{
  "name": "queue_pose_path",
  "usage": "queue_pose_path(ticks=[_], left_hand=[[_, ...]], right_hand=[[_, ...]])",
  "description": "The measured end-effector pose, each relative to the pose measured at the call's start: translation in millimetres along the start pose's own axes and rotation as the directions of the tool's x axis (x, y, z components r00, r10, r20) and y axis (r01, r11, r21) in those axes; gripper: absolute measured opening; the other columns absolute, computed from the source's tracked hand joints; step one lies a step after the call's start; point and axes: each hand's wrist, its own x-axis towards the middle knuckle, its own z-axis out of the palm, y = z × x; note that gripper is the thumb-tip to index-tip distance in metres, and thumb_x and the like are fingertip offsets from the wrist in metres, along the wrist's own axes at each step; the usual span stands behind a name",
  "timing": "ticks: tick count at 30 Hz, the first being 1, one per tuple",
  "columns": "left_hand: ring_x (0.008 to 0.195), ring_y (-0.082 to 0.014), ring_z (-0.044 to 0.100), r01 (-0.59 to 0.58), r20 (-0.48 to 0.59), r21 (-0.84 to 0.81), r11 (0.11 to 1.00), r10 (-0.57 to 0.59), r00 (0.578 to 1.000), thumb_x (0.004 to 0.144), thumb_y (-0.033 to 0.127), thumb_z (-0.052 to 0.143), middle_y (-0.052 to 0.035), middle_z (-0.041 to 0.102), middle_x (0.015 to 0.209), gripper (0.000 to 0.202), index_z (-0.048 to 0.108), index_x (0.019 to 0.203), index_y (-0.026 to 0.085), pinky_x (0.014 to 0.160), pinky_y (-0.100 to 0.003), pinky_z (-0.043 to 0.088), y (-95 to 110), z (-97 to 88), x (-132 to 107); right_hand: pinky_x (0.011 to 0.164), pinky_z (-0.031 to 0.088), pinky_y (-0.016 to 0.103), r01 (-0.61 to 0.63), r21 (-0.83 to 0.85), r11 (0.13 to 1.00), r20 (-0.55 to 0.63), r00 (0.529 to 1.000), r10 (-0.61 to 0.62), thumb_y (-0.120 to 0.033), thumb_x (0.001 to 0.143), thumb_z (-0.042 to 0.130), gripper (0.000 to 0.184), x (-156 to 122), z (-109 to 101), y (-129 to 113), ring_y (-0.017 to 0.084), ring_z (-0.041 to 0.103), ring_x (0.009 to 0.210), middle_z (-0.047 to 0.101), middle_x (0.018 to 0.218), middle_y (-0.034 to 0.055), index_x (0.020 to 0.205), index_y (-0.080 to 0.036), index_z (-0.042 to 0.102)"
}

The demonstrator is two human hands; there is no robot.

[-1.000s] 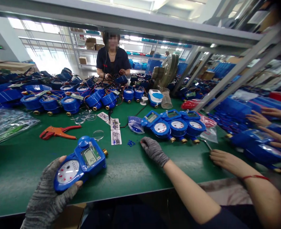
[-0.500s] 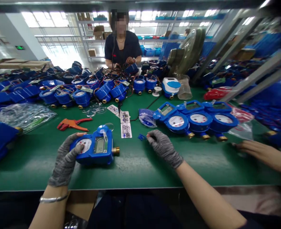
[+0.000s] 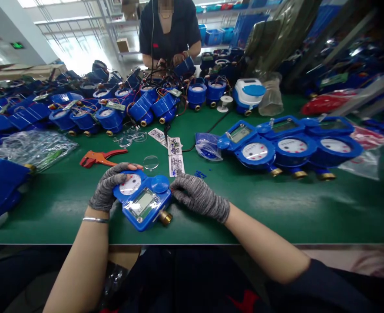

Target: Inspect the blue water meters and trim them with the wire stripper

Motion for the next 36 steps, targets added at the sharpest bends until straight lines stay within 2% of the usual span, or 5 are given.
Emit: queue_pose_path(ticks=[19, 23, 27, 30, 36], left_hand=[[0.102, -0.0292, 0.061, 0.069, 0.045, -0.07, 0.995, -0.066, 0.997, 0.075, 0.026, 0.069, -0.0109, 0.062, 0.121, 0.026, 0.068, 0.1, 0.017, 0.081, -0.035, 0.054, 2, 4.7, 3], [0.106, -0.032, 0.059, 0.043, 0.057, -0.033, 0.999, -0.041, 0.998, 0.074, 0.03, 0.071, -0.0126, 0.063, 0.118, 0.028, 0.07, 0.098, 0.015, 0.087, -0.038, 0.053, 4, 10.5, 6], [0.113, -0.0328, 0.057, 0.023, 0.007, -0.035, 0.999, -0.022, 1.0, 0.077, 0.032, 0.069, -0.0117, 0.062, 0.122, 0.028, 0.07, 0.1, 0.016, 0.092, -0.039, 0.051, -2, 6.2, -4], [0.114, -0.0325, 0.057, 0.014, -0.003, -0.036, 0.999, -0.014, 1.0, 0.078, 0.034, 0.069, -0.0105, 0.06, 0.126, 0.029, 0.07, 0.101, 0.018, 0.093, -0.038, 0.05, -6, 1.6, -12], [0.121, -0.0313, 0.052, -0.06, -0.049, 0.062, 0.996, 0.063, 0.997, 0.079, 0.04, 0.068, -0.0085, 0.061, 0.125, 0.028, 0.072, 0.097, 0.019, 0.098, -0.035, 0.047, -3, 6.7, -25]], right_hand=[[0.081, 0.049, 0.039, 0.422, -0.318, 0.849, 0.221, 0.904, -0.366, -0.019, 0.09, 0.045, 0.023, -15, -15, -4, 0.022, 0.056, 0.085, 0.064, 0.094, 0.0127, 0.105, -0.011, 0.062], [0.083, 0.051, 0.033, -0.03, 0.088, 0.996, 0.1, 0.995, 0.021, -0.024, 0.09, 0.046, 0.023, -10, -11, -7, 0.019, 0.061, 0.089, 0.066, 0.1, 0.0082, 0.102, -0.015, 0.064], [0.046, 0.048, 0.024, -0.663, 0.484, 0.571, 0.432, 0.748, 0.504, -0.038, 0.085, 0.055, 0.026, 0, 7, 4, 0.012, 0.055, 0.049, 0.061, 0.071, 0.0014, 0.091, -0.014, 0.062], [0.041, 0.047, 0.023, -0.761, 0.528, 0.377, 0.627, 0.649, 0.431, -0.04, 0.08, 0.06, 0.029, 5, 13, 20, 0.012, 0.054, 0.042, 0.061, 0.067, 0.0022, 0.091, -0.013, 0.062], [0.041, 0.044, 0.019, -0.741, 0.569, 0.356, 0.594, 0.67, 0.445, -0.04, 0.077, 0.068, 0.029, 16, 13, 27, 0.01, 0.052, 0.044, 0.058, 0.062, -0.0002, 0.087, -0.014, 0.063]])
